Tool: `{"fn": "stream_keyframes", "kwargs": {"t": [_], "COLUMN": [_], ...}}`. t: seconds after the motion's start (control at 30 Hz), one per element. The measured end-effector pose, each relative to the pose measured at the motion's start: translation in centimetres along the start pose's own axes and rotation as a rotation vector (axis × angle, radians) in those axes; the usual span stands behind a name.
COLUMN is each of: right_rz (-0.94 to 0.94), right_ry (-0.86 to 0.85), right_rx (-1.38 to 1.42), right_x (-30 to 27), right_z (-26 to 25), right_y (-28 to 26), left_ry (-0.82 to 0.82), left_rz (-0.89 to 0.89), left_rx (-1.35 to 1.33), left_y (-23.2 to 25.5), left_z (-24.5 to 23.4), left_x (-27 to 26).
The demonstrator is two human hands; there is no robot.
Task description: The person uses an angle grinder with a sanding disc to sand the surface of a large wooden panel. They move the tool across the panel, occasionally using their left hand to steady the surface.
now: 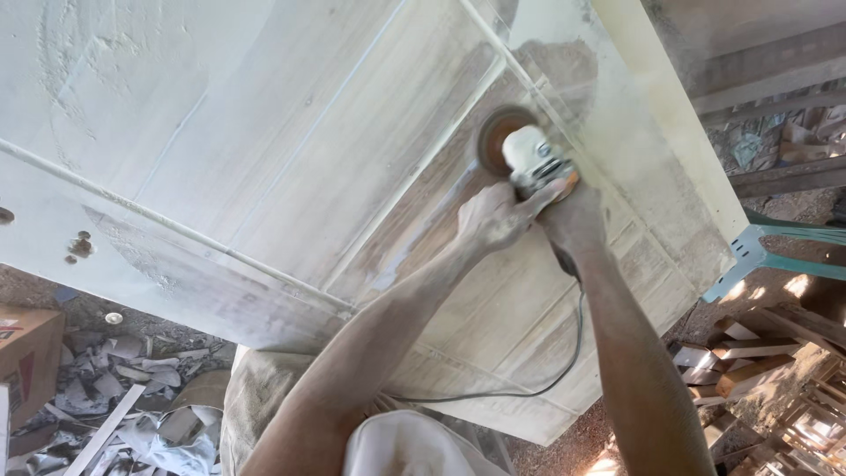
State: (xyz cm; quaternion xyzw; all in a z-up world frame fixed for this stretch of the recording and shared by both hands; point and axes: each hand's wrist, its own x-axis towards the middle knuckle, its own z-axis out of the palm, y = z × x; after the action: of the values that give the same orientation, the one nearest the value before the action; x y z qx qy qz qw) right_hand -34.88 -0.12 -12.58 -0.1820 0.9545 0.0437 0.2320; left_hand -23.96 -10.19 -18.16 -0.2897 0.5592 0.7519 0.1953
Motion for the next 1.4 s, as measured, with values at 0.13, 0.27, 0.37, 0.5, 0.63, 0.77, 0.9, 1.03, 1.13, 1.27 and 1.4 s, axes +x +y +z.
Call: {"fn": "stream_keyframes", "kwargs": {"t": [0.13,0.27,0.37,0.5,0.63,0.77,0.9,1.03,1.13,1.27,1.4], "right_rz": [0.12,0.169,0.014,0.061,-0.131,-0.067,-0.084,-0.036,0.038,-0.075,-0.095], "right_ry": [-0.032,-0.085,-0.061,-0.179,-0.152,-0.312,-0.35,-0.215,-0.128,-0.006,-0.32], "right_rx": [0.018,0.185,0.047,0.068,-0.081,-0.105,-0.107,-0.111,-0.063,0.222,-0.209], "right_x": [4.7,4.6,0.6,-6.2,-11.0,-15.6,-17.9,-14.2,-13.0,-14.2,-17.4], "right_z": [-0.3,1.1,1.6,2.8,5.5,8.7,9.5,8.0,7.9,9.2,10.6], "right_y": [1.6,1.0,-1.7,-3.8,-5.6,-6.3,-4.8,-2.3,-1.6,-3.2,-4.6], "left_ry": [0.066,0.143,0.319,0.066,0.085,0.026,0.018,0.023,0.051,0.061,-0.041], "left_rz": [0.024,0.018,0.145,-0.163,-0.093,-0.127,-0.158,-0.068,-0.047,-0.092,-0.115], "left_rx": [-0.008,-0.041,-0.128,-0.196,-0.201,-0.129,0.016,0.039,-0.015,0.076,0.016], "left_y": [3.7,3.4,0.2,-4.4,-9.6,-14.5,-15.2,-12.0,-9.6,-10.6,-15.3], "left_z": [0.1,-1.0,-2.3,-0.7,-1.0,-1.3,0.4,1.3,1.0,-0.5,-1.9], "left_x": [4.0,2.3,-2.2,-7.5,-12.3,-16.8,-18.2,-14.3,-12.0,-13.5,-18.0]}}
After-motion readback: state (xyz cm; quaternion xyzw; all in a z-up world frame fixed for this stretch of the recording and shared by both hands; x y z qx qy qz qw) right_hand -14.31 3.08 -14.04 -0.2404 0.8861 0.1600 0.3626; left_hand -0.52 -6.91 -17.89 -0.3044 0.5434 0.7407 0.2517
